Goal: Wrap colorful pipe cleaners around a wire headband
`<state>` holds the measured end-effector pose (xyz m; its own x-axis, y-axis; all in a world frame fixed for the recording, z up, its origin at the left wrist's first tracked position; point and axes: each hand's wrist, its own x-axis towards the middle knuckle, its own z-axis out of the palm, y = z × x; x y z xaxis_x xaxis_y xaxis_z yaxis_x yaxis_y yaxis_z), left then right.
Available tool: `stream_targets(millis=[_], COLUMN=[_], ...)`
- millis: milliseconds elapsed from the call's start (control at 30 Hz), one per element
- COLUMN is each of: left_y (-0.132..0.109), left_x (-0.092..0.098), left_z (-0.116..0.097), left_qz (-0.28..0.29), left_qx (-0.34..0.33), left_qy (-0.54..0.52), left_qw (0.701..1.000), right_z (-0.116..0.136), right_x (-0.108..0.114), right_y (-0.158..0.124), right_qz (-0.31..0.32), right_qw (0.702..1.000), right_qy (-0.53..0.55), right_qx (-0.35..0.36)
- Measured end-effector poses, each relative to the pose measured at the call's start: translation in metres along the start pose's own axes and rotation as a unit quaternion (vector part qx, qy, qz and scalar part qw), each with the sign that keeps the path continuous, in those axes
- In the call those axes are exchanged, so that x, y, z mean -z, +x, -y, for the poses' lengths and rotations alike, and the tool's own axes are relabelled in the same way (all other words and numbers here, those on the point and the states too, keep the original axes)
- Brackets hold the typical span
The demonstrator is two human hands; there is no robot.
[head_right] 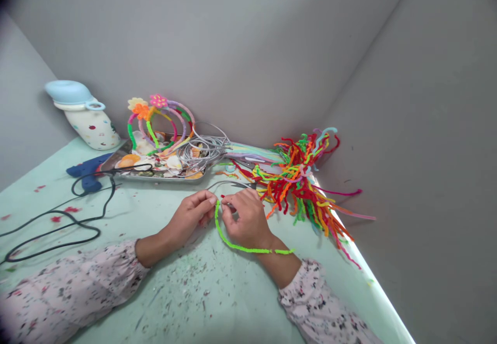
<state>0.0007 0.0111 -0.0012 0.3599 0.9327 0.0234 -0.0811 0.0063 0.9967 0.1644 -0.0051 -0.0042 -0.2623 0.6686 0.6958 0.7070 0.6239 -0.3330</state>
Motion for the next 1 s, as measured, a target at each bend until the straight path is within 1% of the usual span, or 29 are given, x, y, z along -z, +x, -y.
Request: stream_targets(millis=[467,700,900,1000], left_y=[0.0012,0.0011,-0.0004,-0.0009], left_x=[0.0001,0.0008,-0.0002,-0.0003], left_z=[0.0,0.0016,-0.001,-0.0014], left_qz=[-0.018,-0.014,-0.006,-0.011], left_qx=[0.02,0.026,0.012,0.006], left_qy=[0.025,0.033,0.006,0.004], left_qw=[0.999,0.999,1.0,1.0], right_z=[0.0017,0.0013,0.0009,0.0013], right_x=[0.0007,0.0008,0.001,0.0016], right_y=[0.0005,0.0002,0.0005,0.0011], right_qz=[0.009,0.012,0.003,0.002], right_qw=[1.0,1.0,1.0,1.0], right_qy=[-0.014,-0.016,-0.01,-0.008], right_qx=[0.011,0.012,0.009,0.006])
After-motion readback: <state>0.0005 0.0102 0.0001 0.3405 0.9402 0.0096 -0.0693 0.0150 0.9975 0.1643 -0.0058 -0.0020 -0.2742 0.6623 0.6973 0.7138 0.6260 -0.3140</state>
